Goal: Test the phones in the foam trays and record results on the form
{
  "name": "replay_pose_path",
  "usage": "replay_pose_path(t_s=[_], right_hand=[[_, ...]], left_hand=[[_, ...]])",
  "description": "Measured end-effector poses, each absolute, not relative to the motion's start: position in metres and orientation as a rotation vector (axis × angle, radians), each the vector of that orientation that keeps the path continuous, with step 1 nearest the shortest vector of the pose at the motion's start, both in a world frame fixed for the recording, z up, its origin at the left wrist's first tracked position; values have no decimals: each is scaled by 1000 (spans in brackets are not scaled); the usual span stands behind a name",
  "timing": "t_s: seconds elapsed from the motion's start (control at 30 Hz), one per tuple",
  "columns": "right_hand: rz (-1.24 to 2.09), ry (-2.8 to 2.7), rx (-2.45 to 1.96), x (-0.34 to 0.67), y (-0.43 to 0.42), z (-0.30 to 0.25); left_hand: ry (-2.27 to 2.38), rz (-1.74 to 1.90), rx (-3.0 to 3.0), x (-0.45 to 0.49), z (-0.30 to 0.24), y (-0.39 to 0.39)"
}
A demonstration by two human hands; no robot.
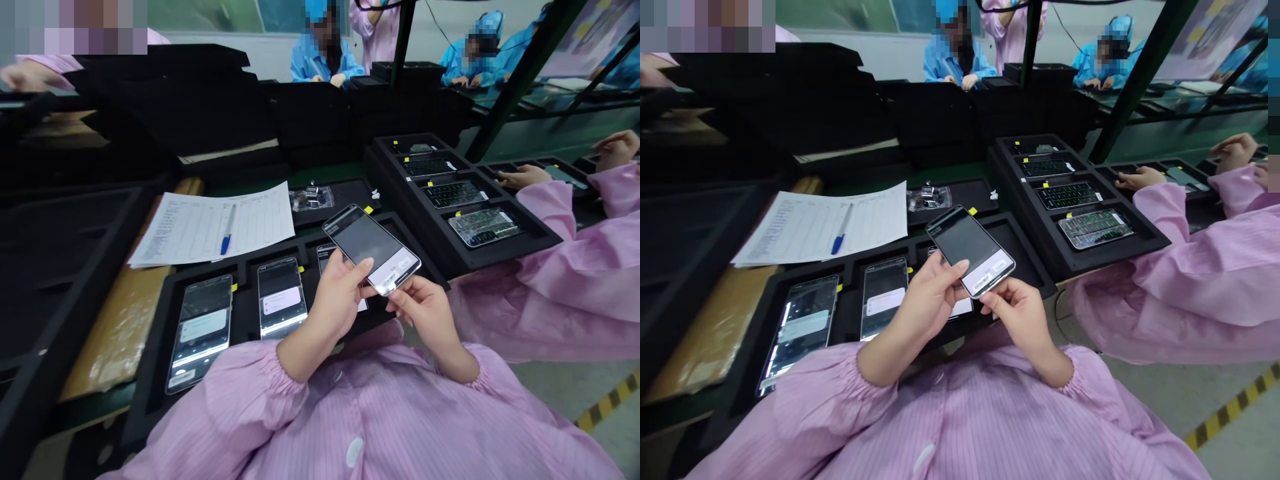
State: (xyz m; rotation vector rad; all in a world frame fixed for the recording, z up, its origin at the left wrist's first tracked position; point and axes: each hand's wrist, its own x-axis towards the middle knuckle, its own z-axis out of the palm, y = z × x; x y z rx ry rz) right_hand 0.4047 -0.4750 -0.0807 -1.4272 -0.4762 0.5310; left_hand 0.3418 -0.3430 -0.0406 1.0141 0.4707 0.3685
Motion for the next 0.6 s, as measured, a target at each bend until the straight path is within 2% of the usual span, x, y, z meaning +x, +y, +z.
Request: replay_pose_path(t_s=[0.2, 0.33, 0.43, 0.53, 0.6], right_hand=[[735, -802, -1786, 423, -501, -78], [457, -731, -1881, 428, -515, -77], [130, -688, -2105, 430, -528, -78], [-100, -640, -2418, 435, -546, -85], [-20, -580, -2478, 439, -557, -98]], left_hand=[[673, 167, 1229, 374, -56, -334], [695, 86, 1357, 399, -64, -341], [669, 156, 1463, 390, -44, -342], [604, 385, 1757, 336, -14, -328], [705, 525, 1954, 278, -5, -311]])
